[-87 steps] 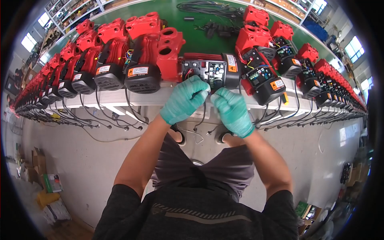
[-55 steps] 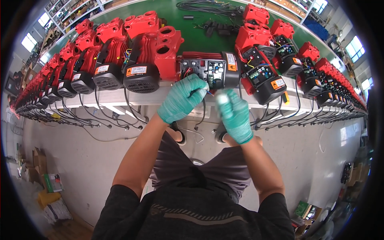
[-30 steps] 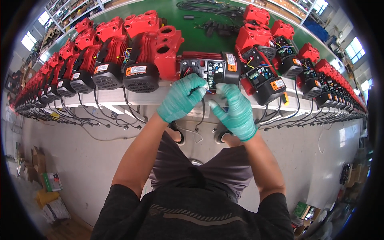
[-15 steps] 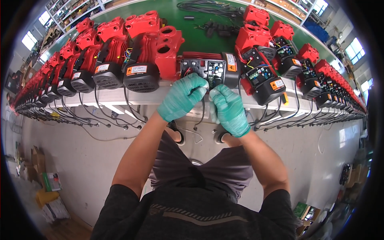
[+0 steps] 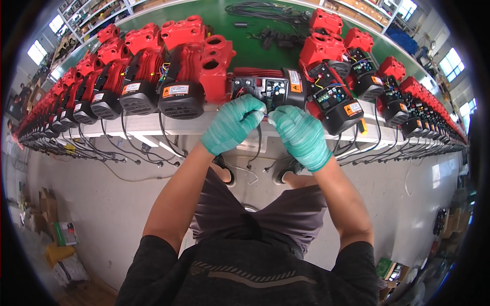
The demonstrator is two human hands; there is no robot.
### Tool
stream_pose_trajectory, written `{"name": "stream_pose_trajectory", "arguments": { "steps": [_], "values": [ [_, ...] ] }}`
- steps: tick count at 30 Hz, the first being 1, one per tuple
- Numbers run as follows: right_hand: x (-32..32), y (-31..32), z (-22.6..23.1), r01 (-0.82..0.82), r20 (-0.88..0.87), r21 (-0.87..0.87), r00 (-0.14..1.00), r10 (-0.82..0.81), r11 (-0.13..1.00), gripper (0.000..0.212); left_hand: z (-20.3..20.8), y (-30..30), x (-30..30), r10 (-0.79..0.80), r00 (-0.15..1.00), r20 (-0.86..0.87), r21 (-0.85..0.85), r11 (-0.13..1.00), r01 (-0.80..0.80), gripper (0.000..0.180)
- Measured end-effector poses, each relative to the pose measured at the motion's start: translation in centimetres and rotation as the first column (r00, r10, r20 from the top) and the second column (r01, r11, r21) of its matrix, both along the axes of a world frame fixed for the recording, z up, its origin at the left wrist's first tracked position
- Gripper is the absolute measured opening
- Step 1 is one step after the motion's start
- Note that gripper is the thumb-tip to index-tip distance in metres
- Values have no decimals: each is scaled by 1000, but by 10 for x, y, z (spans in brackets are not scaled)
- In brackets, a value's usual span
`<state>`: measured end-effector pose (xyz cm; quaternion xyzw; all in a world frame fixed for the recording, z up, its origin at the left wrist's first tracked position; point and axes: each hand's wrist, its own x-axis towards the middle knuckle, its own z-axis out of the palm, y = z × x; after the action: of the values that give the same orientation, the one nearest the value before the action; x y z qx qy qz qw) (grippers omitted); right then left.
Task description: The person assembles internal components of a pump control panel by hand and using a screwdriver. They insert wires into terminals, tighten screws to secure the connections, and organize the wiring within the open housing.
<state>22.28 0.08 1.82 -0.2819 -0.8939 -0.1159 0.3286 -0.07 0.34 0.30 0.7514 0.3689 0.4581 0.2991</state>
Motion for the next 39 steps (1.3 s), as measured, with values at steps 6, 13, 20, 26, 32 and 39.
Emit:
{"name": "stream_pose_trajectory", "arguments": {
  "steps": [6, 13, 20, 26, 32, 39],
  "values": [
    [-19, -18, 4, -203, -416, -861, 807, -418, 466, 14, 7, 3, -4, -48, 988, 144, -350, 932, 96, 16],
    [-35, -42, -6, 67, -439, -330, 872, -216, 942, 25, 19, 3, 1, 8, 974, 228, -432, 897, 94, 21],
    [-34, -33, -6, 152, -181, -195, 965, -187, 969, 17, 4, 3, 6, 54, 985, 162, -236, 972, -15, 26],
    [-36, -38, -24, -45, -509, -574, 802, -313, 818, 8, -14, -2, 8, -16, 970, 242, -172, 983, 59, 28],
    [-42, -42, -3, -507, -617, -772, 453, -644, 383, 17, 1, 0, 3, -41, 992, -119, 121, 991, 56, 22],
    [-36, -40, -7, -666, -601, -697, 339, -723, 267, 13, -2, 3, 3, -17, 982, -187, 215, 975, 58, 15]
  ]
}}
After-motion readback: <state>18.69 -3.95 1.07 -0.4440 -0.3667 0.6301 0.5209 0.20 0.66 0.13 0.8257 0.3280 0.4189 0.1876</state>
